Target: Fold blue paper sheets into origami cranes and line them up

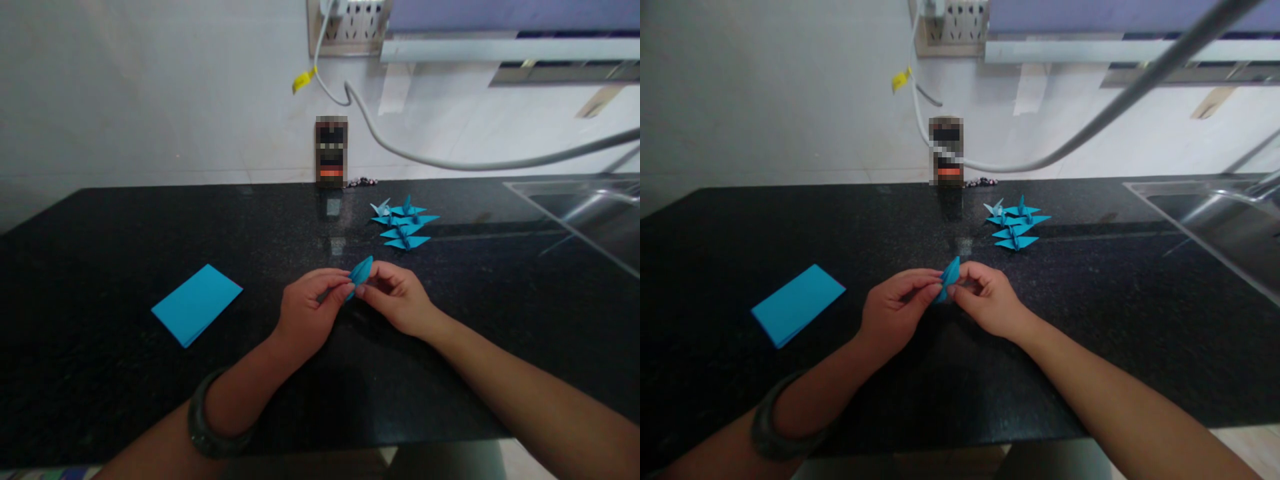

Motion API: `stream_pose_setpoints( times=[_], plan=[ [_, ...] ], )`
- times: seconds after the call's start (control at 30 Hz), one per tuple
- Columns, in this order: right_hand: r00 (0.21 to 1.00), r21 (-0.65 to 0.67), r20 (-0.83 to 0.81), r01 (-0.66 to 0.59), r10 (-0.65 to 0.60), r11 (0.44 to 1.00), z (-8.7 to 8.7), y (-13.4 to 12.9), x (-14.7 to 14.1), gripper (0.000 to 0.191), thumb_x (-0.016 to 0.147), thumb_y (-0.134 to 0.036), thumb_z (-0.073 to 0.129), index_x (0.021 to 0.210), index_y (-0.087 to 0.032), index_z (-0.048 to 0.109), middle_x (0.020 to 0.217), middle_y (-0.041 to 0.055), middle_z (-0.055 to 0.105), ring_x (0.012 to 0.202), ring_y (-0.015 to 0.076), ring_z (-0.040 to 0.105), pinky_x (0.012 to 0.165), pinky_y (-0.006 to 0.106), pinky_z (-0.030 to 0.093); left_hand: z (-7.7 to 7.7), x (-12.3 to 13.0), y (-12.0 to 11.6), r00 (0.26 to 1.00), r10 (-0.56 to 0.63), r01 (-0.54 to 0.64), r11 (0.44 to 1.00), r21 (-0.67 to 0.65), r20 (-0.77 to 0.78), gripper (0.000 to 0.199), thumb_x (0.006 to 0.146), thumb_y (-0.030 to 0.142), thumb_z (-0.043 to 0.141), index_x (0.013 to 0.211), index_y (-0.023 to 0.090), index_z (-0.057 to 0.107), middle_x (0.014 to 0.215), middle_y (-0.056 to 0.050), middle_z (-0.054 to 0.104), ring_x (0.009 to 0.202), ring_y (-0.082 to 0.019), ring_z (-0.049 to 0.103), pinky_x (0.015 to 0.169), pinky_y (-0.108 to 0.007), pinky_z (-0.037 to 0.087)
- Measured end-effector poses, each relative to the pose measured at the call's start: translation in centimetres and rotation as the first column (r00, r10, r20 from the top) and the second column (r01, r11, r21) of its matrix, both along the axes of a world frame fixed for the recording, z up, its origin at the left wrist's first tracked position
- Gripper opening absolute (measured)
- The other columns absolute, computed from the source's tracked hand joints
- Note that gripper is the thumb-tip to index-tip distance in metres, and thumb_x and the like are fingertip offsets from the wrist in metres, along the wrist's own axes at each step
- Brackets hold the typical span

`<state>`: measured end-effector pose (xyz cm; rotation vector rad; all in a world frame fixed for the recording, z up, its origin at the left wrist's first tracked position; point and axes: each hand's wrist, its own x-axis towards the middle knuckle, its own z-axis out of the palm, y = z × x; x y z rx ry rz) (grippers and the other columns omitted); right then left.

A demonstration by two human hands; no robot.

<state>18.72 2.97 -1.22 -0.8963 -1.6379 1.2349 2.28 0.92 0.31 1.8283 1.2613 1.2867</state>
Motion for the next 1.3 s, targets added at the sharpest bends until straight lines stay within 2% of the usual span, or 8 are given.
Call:
stream_pose_setpoints(
  times=[0.13, 0.27, 0.37, 0.47, 0.63, 0.93, 1.13, 1.3],
  plan=[
    [0.999, -0.045, -0.042, -0.011, 0.009, 0.999, -0.08, -0.02, 0.0, 0.008, 0.075, -0.024, 0.06, 0.078, -0.018, 0.056, 0.066, -0.0011, 0.058, 0.06, 0.012, 0.056, 0.057, 0.026, 0.047, -0.34, 0.07, 0.34, 0.973, 0.034, 0.019, 0.974, -0.227, 0.229, 0.018, 0.073, 0.021, 0.065, 0.091, 0.019, 0.068, 0.082, -0.002, 0.07, 0.074, -0.014, 0.063, 0.068, -0.024, 0.05],
    [0.996, -0.071, -0.089, -0.023, 0.016, 0.997, -0.13, 0.05, 0.0, 0.015, 0.073, -0.028, 0.065, 0.078, -0.018, 0.057, 0.068, -0.0005, 0.058, 0.058, 0.0101, 0.054, 0.056, 0.024, 0.045, -0.53, 0.12, 0.7, 0.88, 0.02, 0.21, 0.88, -0.427, 0.475, 0.025, 0.066, 0.023, 0.072, 0.089, 0.016, 0.068, 0.077, -0.002, 0.07, 0.067, -0.013, 0.062, 0.065, -0.025, 0.05],
    [0.987, -0.082, -0.158, -0.022, 0.009, 0.996, 0.04, 0.08, -0.12, 0.021, 0.071, -0.028, 0.068, 0.081, -0.018, 0.054, 0.068, -0.0015, 0.057, 0.058, 0.0093, 0.053, 0.057, 0.023, 0.045, -0.5, 0.02, 0.79, 0.782, -0.026, 0.408, 0.777, -0.479, 0.623, 0.017, 0.067, 0.025, 0.072, 0.079, 0.015, 0.069, 0.073, -0.002, 0.07, 0.065, -0.012, 0.062, 0.067, -0.026, 0.05],
    [0.972, -0.1, -0.236, -0.043, 0.019, 0.994, 0.25, 0.07, -0.28, 0.032, 0.07, -0.027, 0.07, 0.093, -0.021, 0.048, 0.068, -0.0033, 0.057, 0.058, 0.0091, 0.054, 0.056, 0.023, 0.044, -0.52, -0.12, 0.83, 0.728, -0.02, 0.482, 0.726, -0.491, 0.685, 0.013, 0.068, 0.025, 0.071, 0.075, 0.015, 0.068, 0.07, -0.001, 0.069, 0.064, -0.011, 0.062, 0.067, -0.025, 0.05],
    [0.965, -0.113, -0.261, -0.031, 0.001, 0.993, 0.36, 0.04, -0.31, 0.027, 0.072, -0.029, 0.068, 0.083, -0.022, 0.044, 0.066, -0.0052, 0.055, 0.055, 0.0077, 0.052, 0.052, 0.02, 0.042, -0.54, -0.05, 0.88, 0.775, -0.003, 0.438, 0.724, -0.533, 0.632, 0.016, 0.063, 0.021, 0.074, 0.074, 0.013, 0.066, 0.068, -0.001, 0.068, 0.062, -0.01, 0.062, 0.064, -0.023, 0.05],
    [0.991, -0.143, -0.128, 0.02, -0.039, 0.989, 0.19, 0.01, -0.36, 0.018, 0.069, -0.026, 0.067, 0.078, -0.019, 0.053, 0.066, -0.0027, 0.056, 0.058, 0.0094, 0.054, 0.054, 0.023, 0.044, -0.33, 0.24, 0.96, 0.816, 0.059, 0.315, 0.789, -0.527, 0.576, 0.014, 0.061, 0.019, 0.073, 0.069, 0.012, 0.064, 0.063, 0.001, 0.067, 0.056, -0.008, 0.059, 0.06, -0.02, 0.047],
    [0.993, -0.018, 0.035, 0.113, -0.112, 0.993, 0.09, -0.2, -0.46, 0.01, 0.072, -0.024, 0.062, 0.076, -0.019, 0.054, 0.065, -0.0022, 0.056, 0.055, 0.0096, 0.052, 0.051, 0.022, 0.043, -0.17, 0.19, 0.9, 0.872, 0.077, 0.233, 0.804, -0.547, 0.484, 0.01, 0.059, 0.016, 0.072, 0.064, 0.012, 0.063, 0.057, 0.002, 0.064, 0.052, -0.007, 0.056, 0.054, -0.018, 0.043],
    [0.961, 0.226, 0.206, 0.139, -0.186, 0.964, 0.31, -0.47, -0.42, 0.004, 0.074, -0.017, 0.058, 0.077, -0.018, 0.056, 0.073, 0.0012, 0.058, 0.064, 0.0115, 0.055, 0.056, 0.024, 0.044, -0.3, 0.25, 0.81, 0.914, 0.079, 0.156, 0.837, -0.524, 0.398, 0.008, 0.057, 0.01, 0.07, 0.06, 0.014, 0.064, 0.055, 0.004, 0.063, 0.05, -0.006, 0.054, 0.051, -0.017, 0.041]
  ],
)
